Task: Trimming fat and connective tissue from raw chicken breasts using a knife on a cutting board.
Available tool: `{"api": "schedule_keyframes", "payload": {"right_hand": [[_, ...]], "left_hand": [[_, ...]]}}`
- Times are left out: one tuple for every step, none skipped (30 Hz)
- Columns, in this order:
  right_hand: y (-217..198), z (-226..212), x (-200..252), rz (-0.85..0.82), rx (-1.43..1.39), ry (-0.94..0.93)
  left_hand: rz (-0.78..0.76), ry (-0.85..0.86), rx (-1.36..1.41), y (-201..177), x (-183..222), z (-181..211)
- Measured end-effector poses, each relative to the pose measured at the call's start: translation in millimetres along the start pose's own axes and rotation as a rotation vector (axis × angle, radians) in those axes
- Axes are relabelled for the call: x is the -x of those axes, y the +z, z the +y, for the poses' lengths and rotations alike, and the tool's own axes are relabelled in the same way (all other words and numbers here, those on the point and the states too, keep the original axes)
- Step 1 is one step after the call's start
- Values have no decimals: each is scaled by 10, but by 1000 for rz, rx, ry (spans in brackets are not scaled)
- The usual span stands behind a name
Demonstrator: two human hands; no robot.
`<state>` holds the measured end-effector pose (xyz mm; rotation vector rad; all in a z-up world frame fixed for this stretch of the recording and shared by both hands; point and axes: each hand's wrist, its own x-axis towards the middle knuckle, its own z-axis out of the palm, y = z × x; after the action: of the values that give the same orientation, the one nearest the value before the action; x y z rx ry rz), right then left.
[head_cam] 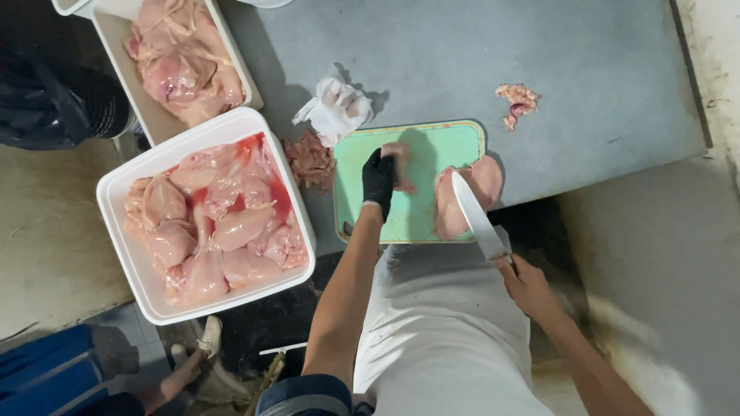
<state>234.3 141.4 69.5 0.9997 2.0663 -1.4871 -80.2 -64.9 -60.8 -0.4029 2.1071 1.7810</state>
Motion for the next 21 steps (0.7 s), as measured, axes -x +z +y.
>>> {"api": "schedule_keyframes", "payload": {"right_hand": [[9,-136,-28,-8,0,-5],[22,-277,-47,-18,35,1],[48,-436,-83,-35,71,0],[73,-453,-91,-48,72,-11],[118,-516,-142,-73,85,-24],[167,-585,-181,-97,100,-37],[196,-594,-172,-114,102,-65],[230,-604,-153,-133,91,-55],[253,-660,-193,-151,86,-60],[290,-648,-146,-168,94,-103],[290,-637,-122,-171,78,-80],[289,-624,-110,-175,62,-57],[314,-562,-96,-177,76,-87],[336,-492,-103,-165,67,-68],[329,-383,-97,-142,55,-41],[320,-307,-102,-134,68,-62],[307,-231,-91,-118,9,-36],[291,-154,-93,-103,-50,-10],[298,0,-172,-94,-45,-23],[296,153,-270,-84,-80,-25],[283,332,-326,-72,-118,-16]], "left_hand": [[9,2,-2,-91,47,0],[12,5,7,-189,100,3],[22,12,15,-320,144,23],[39,17,13,-400,178,-41],[20,19,23,-518,166,-59],[1,21,33,-644,161,-70],[29,38,33,-741,196,23],[24,-4,-14,-848,243,117],[28,-37,-52,-957,242,252],[64,-9,-44,-1157,99,282],[97,-36,-64,-1325,-55,325],[130,-64,-83,-1502,-208,374],[149,-44,-65,-1742,-335,730],[186,23,-52,-1989,-452,1077],[211,86,-39,-2176,-563,1389],[218,102,-21,-2404,-695,1855],[348,265,-375,-2632,-818,2318],[480,422,-731,-2869,-935,2775],[485,431,-718,-3066,-1177,2885],[582,454,-1033,-3253,-1429,2997],[665,464,-1352,-3399,-1691,3076]]}}
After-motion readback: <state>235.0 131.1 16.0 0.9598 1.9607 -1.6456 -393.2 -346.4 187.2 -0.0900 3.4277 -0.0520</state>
